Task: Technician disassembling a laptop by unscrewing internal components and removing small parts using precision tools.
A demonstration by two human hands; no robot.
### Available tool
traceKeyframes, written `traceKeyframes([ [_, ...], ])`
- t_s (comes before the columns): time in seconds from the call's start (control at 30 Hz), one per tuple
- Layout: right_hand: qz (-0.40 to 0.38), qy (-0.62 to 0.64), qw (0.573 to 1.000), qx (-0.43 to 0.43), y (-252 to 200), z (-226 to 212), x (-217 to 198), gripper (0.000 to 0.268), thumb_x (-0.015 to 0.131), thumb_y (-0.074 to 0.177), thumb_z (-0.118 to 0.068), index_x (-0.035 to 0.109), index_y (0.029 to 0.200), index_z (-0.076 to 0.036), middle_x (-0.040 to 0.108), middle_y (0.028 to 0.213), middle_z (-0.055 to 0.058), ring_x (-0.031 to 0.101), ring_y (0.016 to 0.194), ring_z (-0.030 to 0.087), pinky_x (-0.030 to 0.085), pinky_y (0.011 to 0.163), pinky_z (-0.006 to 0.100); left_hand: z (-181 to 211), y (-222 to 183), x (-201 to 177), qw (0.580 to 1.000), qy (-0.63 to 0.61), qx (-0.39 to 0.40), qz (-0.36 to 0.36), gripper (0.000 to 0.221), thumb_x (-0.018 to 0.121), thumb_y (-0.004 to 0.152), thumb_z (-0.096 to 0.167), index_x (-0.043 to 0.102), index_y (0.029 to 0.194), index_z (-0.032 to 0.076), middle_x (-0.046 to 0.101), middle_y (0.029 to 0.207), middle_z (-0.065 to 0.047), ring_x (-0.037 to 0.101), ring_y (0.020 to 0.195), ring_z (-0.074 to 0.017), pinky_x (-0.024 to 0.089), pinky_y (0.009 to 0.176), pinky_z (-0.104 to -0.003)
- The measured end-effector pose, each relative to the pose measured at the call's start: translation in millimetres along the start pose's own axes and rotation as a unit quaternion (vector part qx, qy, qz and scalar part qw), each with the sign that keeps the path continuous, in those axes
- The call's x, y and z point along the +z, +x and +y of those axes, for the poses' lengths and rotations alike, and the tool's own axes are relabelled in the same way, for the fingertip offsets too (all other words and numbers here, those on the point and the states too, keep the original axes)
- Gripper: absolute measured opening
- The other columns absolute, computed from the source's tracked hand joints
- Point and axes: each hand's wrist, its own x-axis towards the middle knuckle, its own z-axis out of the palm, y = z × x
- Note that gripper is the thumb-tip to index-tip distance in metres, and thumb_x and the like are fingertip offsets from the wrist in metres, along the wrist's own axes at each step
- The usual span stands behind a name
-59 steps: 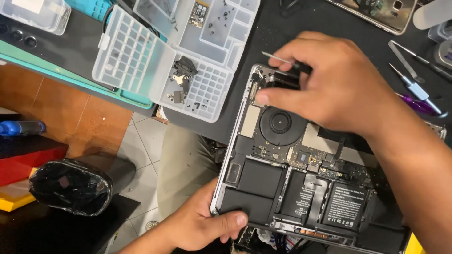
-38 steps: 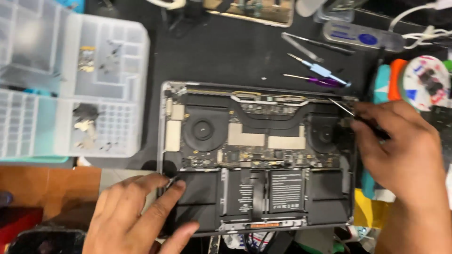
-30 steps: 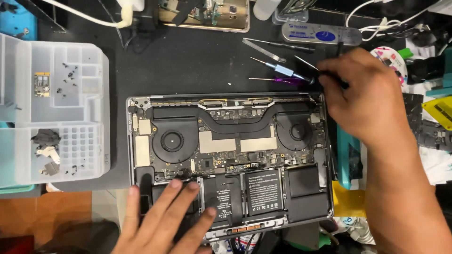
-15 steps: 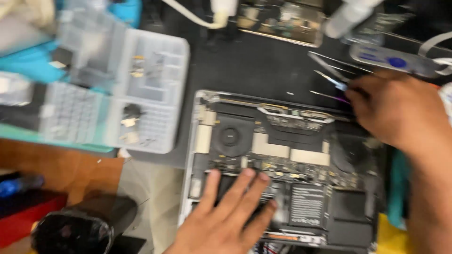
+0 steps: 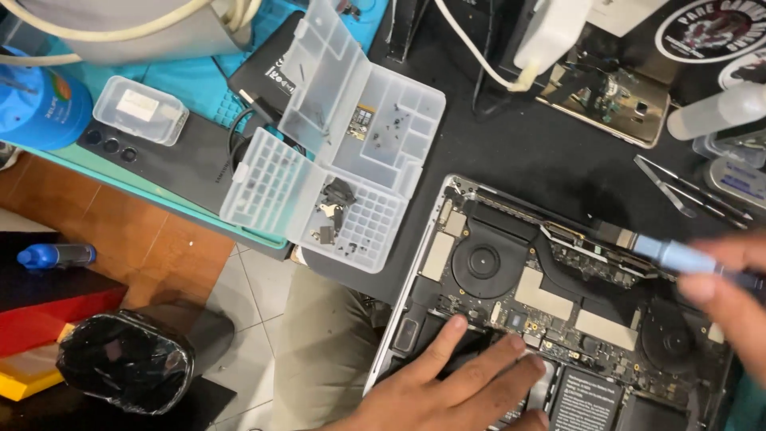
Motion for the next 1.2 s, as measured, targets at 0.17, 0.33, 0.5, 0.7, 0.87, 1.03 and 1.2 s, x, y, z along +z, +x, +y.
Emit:
traceKeyframes([
  [0.17, -0.177, 0.049, 0.936, -0.300, 7, -69, -5, 0.032, 0.080, 0.070, -0.037, 0.079, 0.101, -0.028, 0.078, 0.068, -0.013, 0.074, 0.053, 0.002, 0.064, 0.063, 0.022, 1, 16, -48, 0.974, -0.094, -0.150, 0.144, 0.022, 0.067, 0.105, 0.024, 0.066, 0.089, 0.009, 0.065, 0.095, -0.004, 0.065, 0.091, -0.0220, 0.055, 0.078, -0.033],
  [0.33, -0.215, 0.051, 0.924, -0.313, 12, -172, 10, 0.012, 0.082, 0.079, -0.031, 0.082, 0.091, -0.028, 0.074, 0.065, -0.006, 0.067, 0.045, 0.012, 0.058, 0.047, 0.029, -24, 12, -55, 0.984, -0.090, -0.101, 0.114, 0.021, 0.064, 0.106, 0.026, 0.073, 0.097, 0.010, 0.051, 0.081, -0.005, 0.046, 0.061, -0.0210, 0.042, 0.054, -0.034],
  [0.5, -0.272, 0.291, 0.874, -0.278, 31, -192, 16, 0.023, 0.082, 0.081, -0.022, 0.079, 0.103, -0.015, 0.082, 0.083, 0.000, 0.081, 0.064, 0.012, 0.070, 0.060, 0.026, -34, -2, -48, 0.973, -0.114, -0.103, 0.170, 0.034, 0.055, 0.108, 0.031, 0.063, 0.085, 0.008, 0.051, 0.077, -0.007, 0.052, 0.060, -0.0218, 0.044, 0.055, -0.034],
  [0.7, -0.230, 0.395, 0.889, -0.043, -6, -201, 38, 0.023, 0.083, 0.081, -0.028, 0.085, 0.102, -0.018, 0.083, 0.097, 0.015, 0.092, 0.083, 0.031, 0.085, 0.068, 0.048, -41, -10, -48, 0.950, -0.179, -0.098, 0.238, 0.037, 0.057, 0.106, 0.029, 0.055, 0.076, 0.006, 0.045, 0.069, -0.006, 0.043, 0.052, -0.0208, 0.036, 0.051, -0.034],
  [0.87, -0.238, 0.385, 0.888, -0.084, 2, -221, 41, 0.026, 0.080, 0.087, -0.040, 0.085, 0.103, -0.019, 0.089, 0.096, 0.016, 0.096, 0.082, 0.029, 0.082, 0.068, 0.044, -46, -17, -51, 0.931, -0.236, -0.090, 0.263, 0.034, 0.064, 0.102, 0.022, 0.054, 0.073, 0.005, 0.041, 0.066, -0.006, 0.042, 0.051, -0.0236, 0.033, 0.050, -0.036],
  [1.03, -0.195, 0.448, 0.872, -0.031, -1, -232, 49, 0.023, 0.085, 0.075, -0.011, 0.084, 0.098, -0.008, 0.088, 0.092, 0.023, 0.094, 0.081, 0.036, 0.081, 0.065, 0.047, -47, -21, -44, 0.917, -0.241, -0.103, 0.301, 0.049, 0.048, 0.109, 0.034, 0.045, 0.069, 0.007, 0.042, 0.064, -0.005, 0.039, 0.049, -0.0204, 0.032, 0.047, -0.034],
  [1.2, -0.160, 0.500, 0.851, 0.013, -6, -237, 53, 0.022, 0.082, 0.075, 0.000, 0.081, 0.097, -0.003, 0.087, 0.094, 0.030, 0.092, 0.081, 0.041, 0.078, 0.070, 0.049, -35, -2, -59, 0.890, -0.253, -0.186, 0.330, 0.036, 0.062, 0.097, 0.023, 0.056, 0.065, 0.008, 0.049, 0.060, -0.003, 0.047, 0.048, -0.0166, 0.037, 0.048, -0.030],
])
